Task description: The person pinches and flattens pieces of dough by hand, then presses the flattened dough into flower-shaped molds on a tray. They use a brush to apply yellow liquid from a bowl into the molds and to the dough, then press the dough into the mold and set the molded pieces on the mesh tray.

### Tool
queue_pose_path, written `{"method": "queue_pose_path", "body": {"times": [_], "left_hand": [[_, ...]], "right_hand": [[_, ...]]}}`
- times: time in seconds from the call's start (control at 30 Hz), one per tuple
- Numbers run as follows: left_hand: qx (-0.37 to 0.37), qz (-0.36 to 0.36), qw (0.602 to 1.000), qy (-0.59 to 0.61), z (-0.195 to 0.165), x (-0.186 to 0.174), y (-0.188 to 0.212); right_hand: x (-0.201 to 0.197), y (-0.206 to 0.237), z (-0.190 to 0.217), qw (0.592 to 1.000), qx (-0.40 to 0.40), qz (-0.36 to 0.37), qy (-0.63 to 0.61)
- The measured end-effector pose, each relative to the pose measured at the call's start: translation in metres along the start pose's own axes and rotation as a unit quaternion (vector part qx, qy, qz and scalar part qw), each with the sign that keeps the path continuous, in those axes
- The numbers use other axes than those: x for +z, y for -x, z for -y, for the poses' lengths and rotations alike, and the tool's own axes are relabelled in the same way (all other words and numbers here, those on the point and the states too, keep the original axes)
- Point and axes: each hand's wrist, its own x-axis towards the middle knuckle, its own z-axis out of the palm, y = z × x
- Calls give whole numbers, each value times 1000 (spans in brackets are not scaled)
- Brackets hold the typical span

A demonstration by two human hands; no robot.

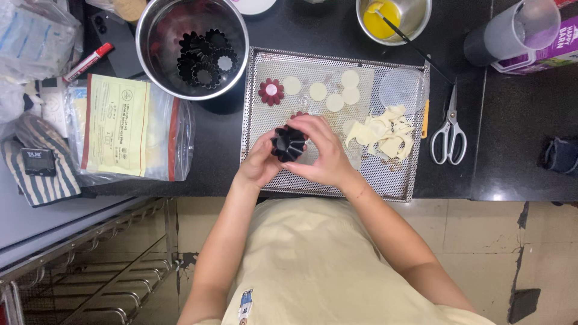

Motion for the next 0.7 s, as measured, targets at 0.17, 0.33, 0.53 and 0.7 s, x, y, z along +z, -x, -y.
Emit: {"method": "queue_pose_path", "body": {"times": [0.17,0.33,0.53,0.7], "left_hand": [[-11,-63,998,-27,-3,-6,-1],[-11,-238,724,-647,-18,1,-6],[-22,-201,508,-837,-14,8,-29],[-7,-205,487,-849,-15,7,-36]], "right_hand": [[-3,-6,-9,996,70,33,-37],[0,-17,-34,971,201,27,128],[21,-33,-37,948,176,87,252],[16,-39,-31,933,207,108,275]]}}
